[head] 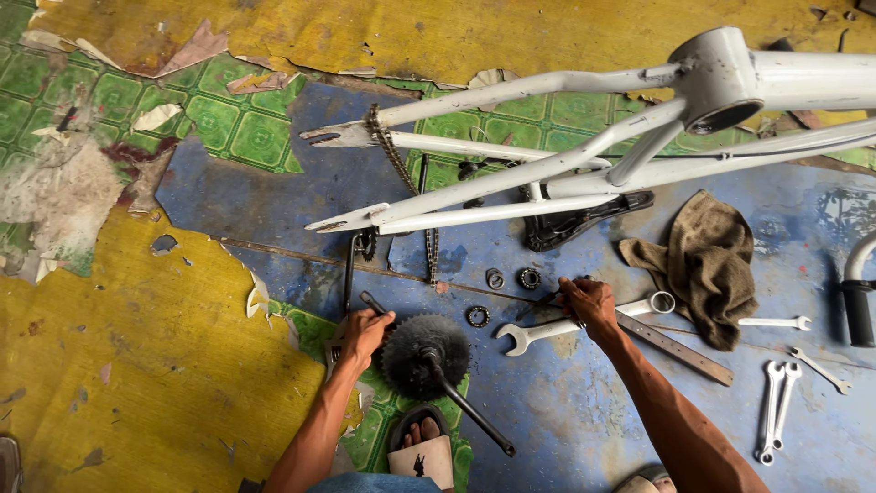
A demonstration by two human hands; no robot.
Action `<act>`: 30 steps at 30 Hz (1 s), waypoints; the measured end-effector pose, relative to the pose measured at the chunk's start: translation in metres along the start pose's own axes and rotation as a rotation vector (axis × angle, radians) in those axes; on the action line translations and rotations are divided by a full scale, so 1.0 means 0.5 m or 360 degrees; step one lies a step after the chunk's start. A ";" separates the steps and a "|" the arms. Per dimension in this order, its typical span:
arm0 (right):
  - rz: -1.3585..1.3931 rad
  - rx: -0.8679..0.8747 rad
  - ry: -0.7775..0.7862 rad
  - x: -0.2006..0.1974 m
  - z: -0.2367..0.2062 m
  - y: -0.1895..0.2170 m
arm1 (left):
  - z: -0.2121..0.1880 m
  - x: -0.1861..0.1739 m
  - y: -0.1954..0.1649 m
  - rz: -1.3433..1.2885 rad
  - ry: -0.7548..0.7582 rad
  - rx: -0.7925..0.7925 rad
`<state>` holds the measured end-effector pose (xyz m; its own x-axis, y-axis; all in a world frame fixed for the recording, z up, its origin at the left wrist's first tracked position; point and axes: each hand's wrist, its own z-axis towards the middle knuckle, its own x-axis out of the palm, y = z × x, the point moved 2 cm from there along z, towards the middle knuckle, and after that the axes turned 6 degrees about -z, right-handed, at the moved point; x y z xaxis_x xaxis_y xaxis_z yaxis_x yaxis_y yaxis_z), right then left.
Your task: The person removes the crankset from a bicycle frame using a wrench and hammer. They then retrieve a punch from a toolbox and use it with the hammer to drive out a pin from the crank arm.
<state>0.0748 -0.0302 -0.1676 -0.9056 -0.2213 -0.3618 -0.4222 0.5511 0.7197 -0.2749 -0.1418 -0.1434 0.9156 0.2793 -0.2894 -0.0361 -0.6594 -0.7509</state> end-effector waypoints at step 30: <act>-0.1254 -0.0146 -0.1081 -0.320 -0.002 -0.025 | -0.021 -0.024 -0.073 0.0462 0.0114 0.0141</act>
<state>0.2250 -0.0023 -0.1179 -0.1711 0.0228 -0.9850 -0.9108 0.3775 0.1670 -0.2803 -0.1283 -0.1063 0.8878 0.0363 -0.4589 -0.3318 -0.6404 -0.6927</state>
